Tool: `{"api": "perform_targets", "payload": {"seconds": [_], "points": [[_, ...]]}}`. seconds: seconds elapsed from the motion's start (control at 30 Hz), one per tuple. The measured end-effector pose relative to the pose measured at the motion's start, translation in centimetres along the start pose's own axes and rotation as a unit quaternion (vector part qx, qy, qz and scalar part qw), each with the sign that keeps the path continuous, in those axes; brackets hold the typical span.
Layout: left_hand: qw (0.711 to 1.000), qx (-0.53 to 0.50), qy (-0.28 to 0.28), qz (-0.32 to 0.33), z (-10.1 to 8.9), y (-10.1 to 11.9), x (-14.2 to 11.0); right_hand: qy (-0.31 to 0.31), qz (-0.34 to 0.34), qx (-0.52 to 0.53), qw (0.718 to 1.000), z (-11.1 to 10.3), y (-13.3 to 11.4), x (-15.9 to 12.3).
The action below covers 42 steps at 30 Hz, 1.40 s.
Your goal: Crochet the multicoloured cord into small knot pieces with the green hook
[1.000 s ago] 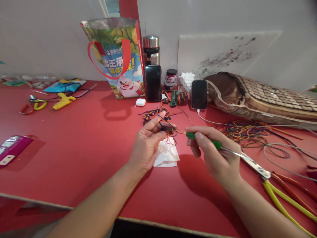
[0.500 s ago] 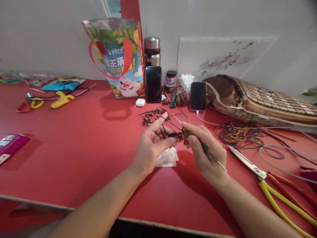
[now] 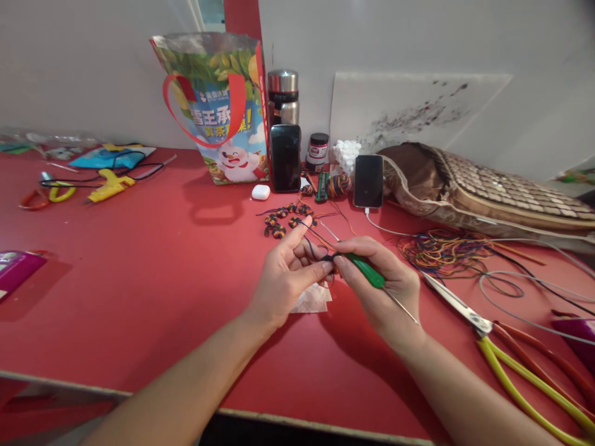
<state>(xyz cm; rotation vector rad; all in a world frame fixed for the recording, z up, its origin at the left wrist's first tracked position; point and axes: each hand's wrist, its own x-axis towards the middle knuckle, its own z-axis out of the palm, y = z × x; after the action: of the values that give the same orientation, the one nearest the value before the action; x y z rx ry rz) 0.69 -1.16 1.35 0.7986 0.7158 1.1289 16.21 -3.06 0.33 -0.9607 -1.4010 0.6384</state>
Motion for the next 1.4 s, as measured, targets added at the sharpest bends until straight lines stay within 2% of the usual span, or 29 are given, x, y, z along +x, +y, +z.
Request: {"api": "perform_targets", "payload": {"seconds": [0.1,0.27,0.43,0.6,0.67,0.73,0.83,0.9,0.93,1.0,1.07,1.1,1.13,1.2,1.27,1.33,1.4], "points": [[1.0,0.009,-0.003,0.001,-0.1,0.0,0.0,0.004,0.01,0.005,1.0,0.0,0.1,0.0],[0.999,0.033,-0.009,0.023,-0.1,0.0,0.0,0.003,0.075,0.066,0.995,-0.1,0.0,0.0],[0.991,0.09,0.059,0.084,-0.1,0.2,0.3,0.0,0.108,0.082,0.991,0.2,-0.3,0.1],[0.982,0.093,0.109,0.127,-0.1,0.8,0.1,0.033,0.122,0.109,0.986,0.1,0.4,0.1],[0.982,0.099,0.105,0.12,-0.2,0.9,0.1,0.042,0.128,0.136,0.981,-0.1,0.9,0.1],[0.985,0.125,0.088,0.082,-0.4,0.9,0.4,0.043,0.132,0.155,0.978,-0.4,1.3,0.1],[0.978,0.186,0.093,0.029,-1.0,0.5,1.0,0.044,0.13,0.16,0.977,-0.9,1.7,0.2],[0.958,0.275,0.077,0.038,-1.4,0.3,1.4,0.039,0.129,0.161,0.978,-1.2,1.8,0.3],[0.938,0.335,0.064,0.066,-1.6,0.2,1.5,0.034,0.129,0.163,0.978,-1.3,1.8,0.4],[0.876,0.45,0.054,0.165,-1.9,0.4,1.5,0.023,0.128,0.168,0.977,-1.6,1.6,0.5],[0.806,0.515,0.068,0.282,-1.9,0.8,1.3,0.01,0.133,0.176,0.975,-1.8,1.4,0.6],[0.785,0.517,0.076,0.333,-1.8,1.0,1.1,0.002,0.136,0.181,0.974,-1.8,1.2,0.6],[0.775,0.515,0.066,0.361,-1.7,1.2,0.9,-0.006,0.14,0.187,0.972,-1.8,1.1,0.7],[0.783,0.498,0.0,0.374,-1.5,1.6,0.4,-0.022,0.149,0.202,0.968,-1.7,0.8,0.7],[0.801,0.479,-0.057,0.355,-1.3,1.5,0.2,-0.034,0.152,0.213,0.964,-1.5,0.7,0.6],[0.837,0.445,-0.09,0.304,-1.1,1.2,0.1,-0.041,0.15,0.214,0.964,-1.3,0.6,0.5],[0.885,0.397,-0.088,0.225,-0.9,0.7,0.2,-0.044,0.14,0.203,0.968,-1.1,0.5,0.4]]}}
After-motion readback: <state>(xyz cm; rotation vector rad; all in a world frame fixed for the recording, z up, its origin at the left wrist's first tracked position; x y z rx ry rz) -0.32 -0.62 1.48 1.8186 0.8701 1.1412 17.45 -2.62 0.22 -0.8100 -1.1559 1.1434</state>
